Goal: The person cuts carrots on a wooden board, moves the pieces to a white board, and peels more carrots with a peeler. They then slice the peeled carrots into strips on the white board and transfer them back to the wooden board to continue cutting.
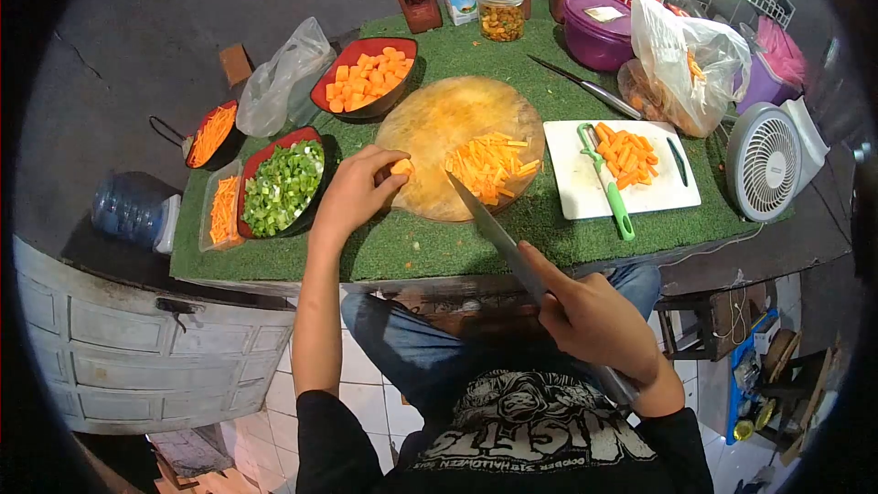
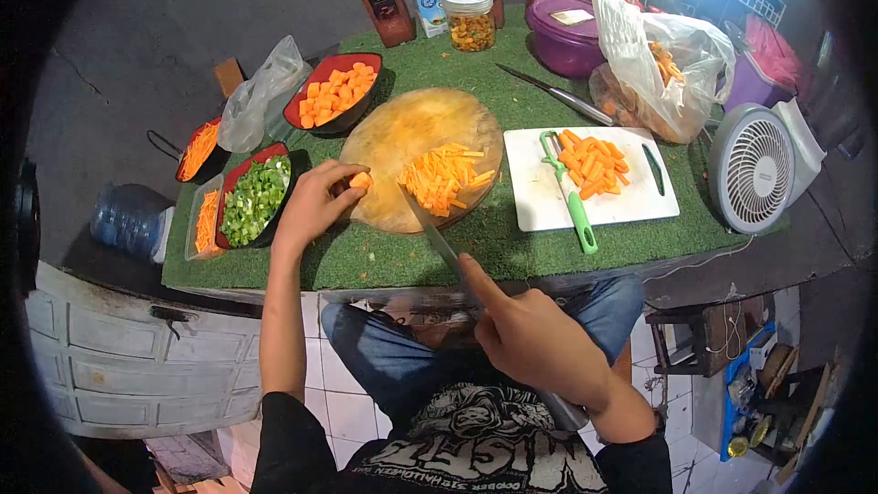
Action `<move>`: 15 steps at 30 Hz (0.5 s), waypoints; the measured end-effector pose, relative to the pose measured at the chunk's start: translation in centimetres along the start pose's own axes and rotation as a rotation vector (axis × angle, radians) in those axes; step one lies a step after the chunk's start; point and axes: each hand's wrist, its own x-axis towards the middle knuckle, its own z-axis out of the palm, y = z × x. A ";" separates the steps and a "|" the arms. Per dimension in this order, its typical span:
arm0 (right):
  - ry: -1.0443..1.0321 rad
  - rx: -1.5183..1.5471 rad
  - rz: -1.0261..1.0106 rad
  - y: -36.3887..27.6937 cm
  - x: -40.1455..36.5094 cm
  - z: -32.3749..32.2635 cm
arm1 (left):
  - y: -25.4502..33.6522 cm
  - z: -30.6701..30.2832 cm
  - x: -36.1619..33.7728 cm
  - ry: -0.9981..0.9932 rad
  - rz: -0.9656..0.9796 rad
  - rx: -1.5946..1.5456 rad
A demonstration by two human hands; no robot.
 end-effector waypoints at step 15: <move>-0.031 -0.039 0.001 0.2 -0.3 -0.5 | 0.4 -0.2 -0.4 0.006 -0.002 -0.041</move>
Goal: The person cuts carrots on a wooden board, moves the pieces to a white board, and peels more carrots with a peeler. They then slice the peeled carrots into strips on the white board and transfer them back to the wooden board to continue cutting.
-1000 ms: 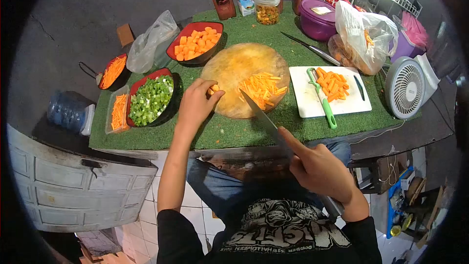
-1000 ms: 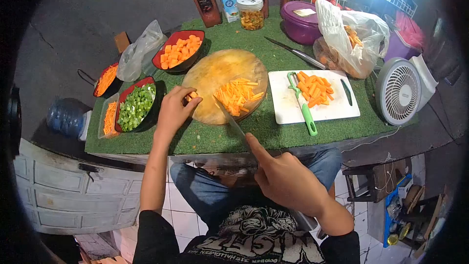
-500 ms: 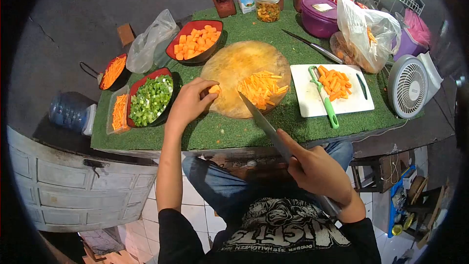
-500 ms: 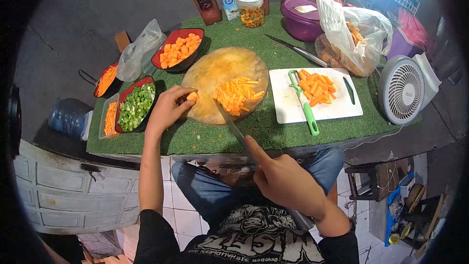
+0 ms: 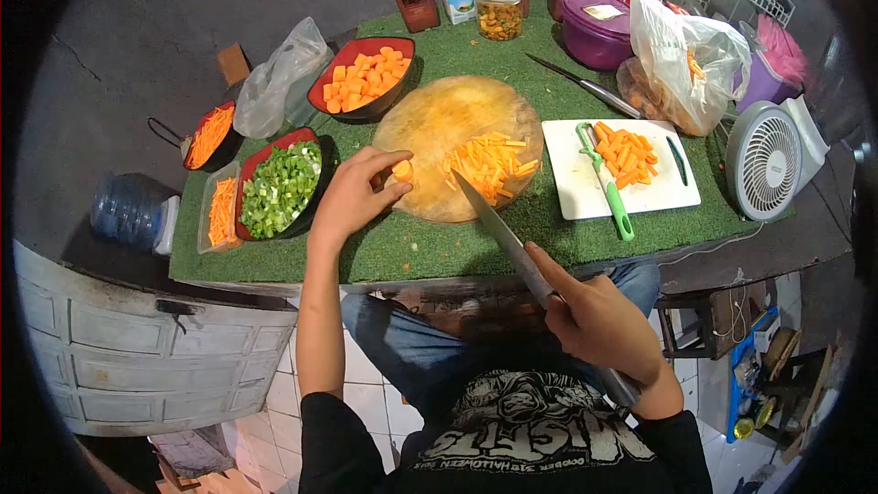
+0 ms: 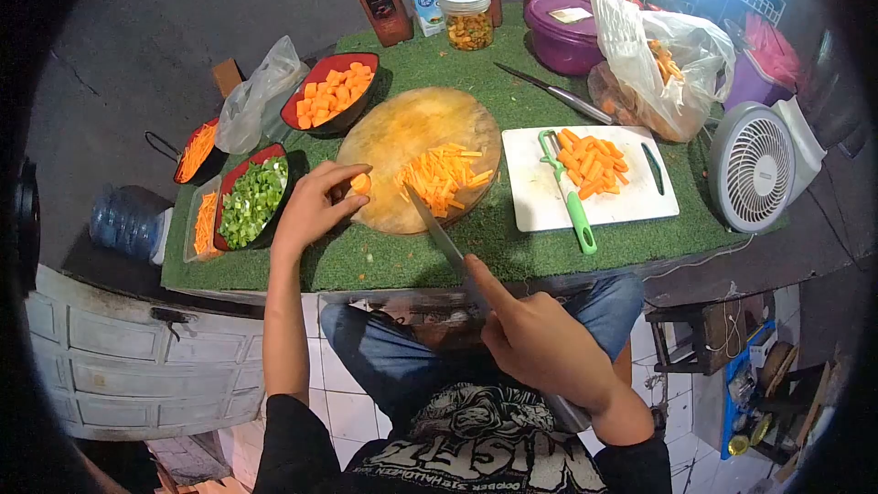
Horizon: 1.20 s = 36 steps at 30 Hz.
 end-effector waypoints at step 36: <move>0.009 0.064 0.003 0.2 -1.2 0.1 | -1.4 0.5 4.0 0.028 -0.018 0.020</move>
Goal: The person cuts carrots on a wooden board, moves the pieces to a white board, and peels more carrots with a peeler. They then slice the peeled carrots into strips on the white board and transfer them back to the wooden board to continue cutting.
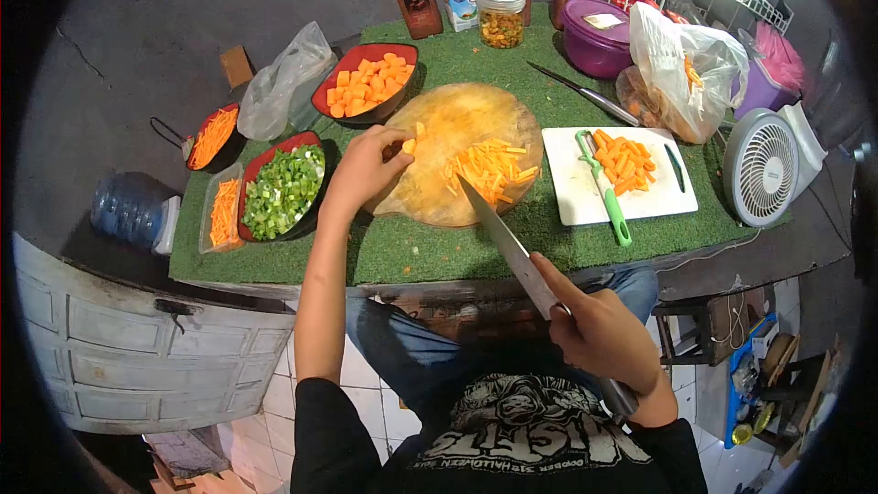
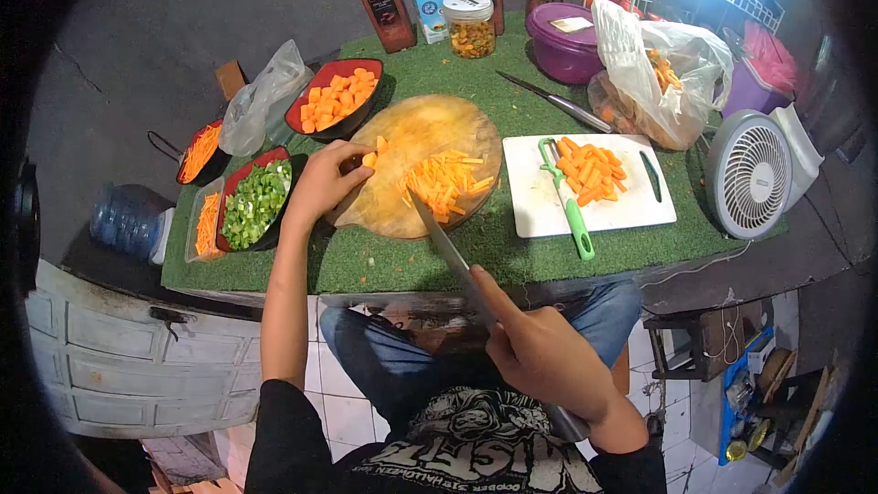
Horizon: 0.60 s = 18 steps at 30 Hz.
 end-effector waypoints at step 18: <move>0.027 -0.213 -0.083 -1.0 9.4 3.9 | 2.0 3.3 -4.8 0.400 -0.122 -0.194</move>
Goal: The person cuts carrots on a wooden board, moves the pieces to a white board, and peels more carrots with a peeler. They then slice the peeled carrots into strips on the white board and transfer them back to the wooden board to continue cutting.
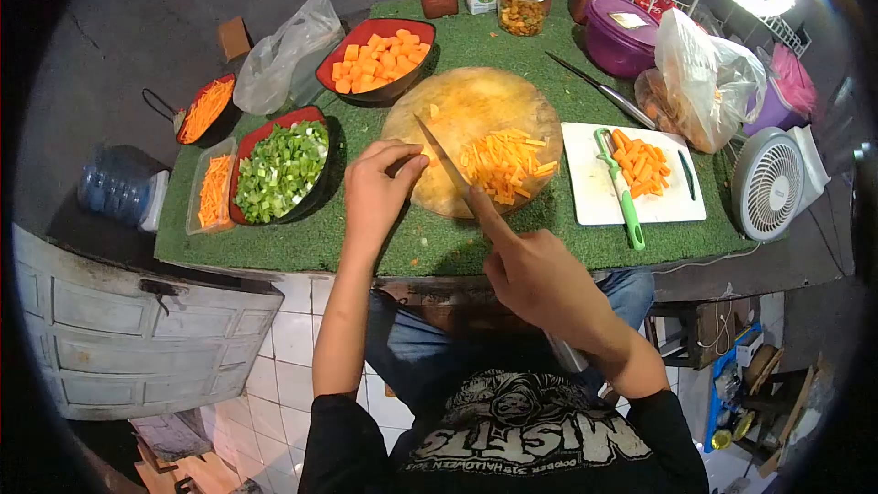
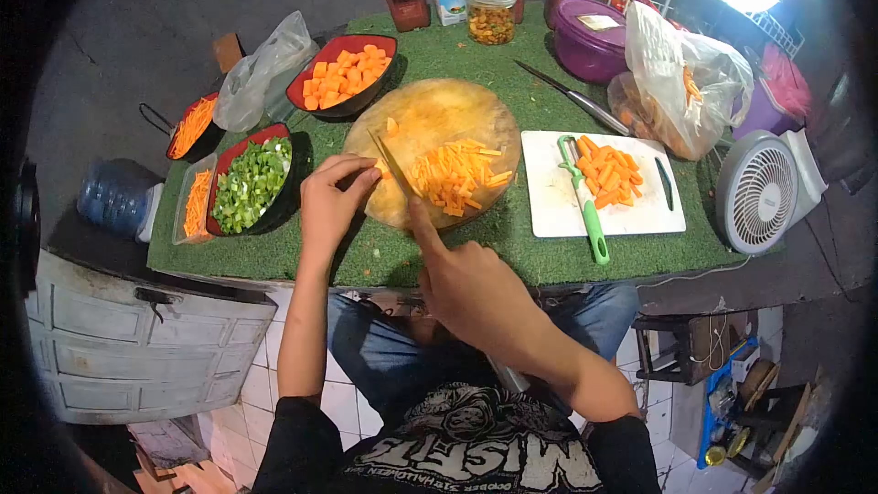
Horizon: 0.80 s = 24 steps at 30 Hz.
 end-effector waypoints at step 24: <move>-0.151 -0.134 0.055 -2.5 1.9 0.4 | -0.2 0.4 -0.3 0.036 -0.006 -0.042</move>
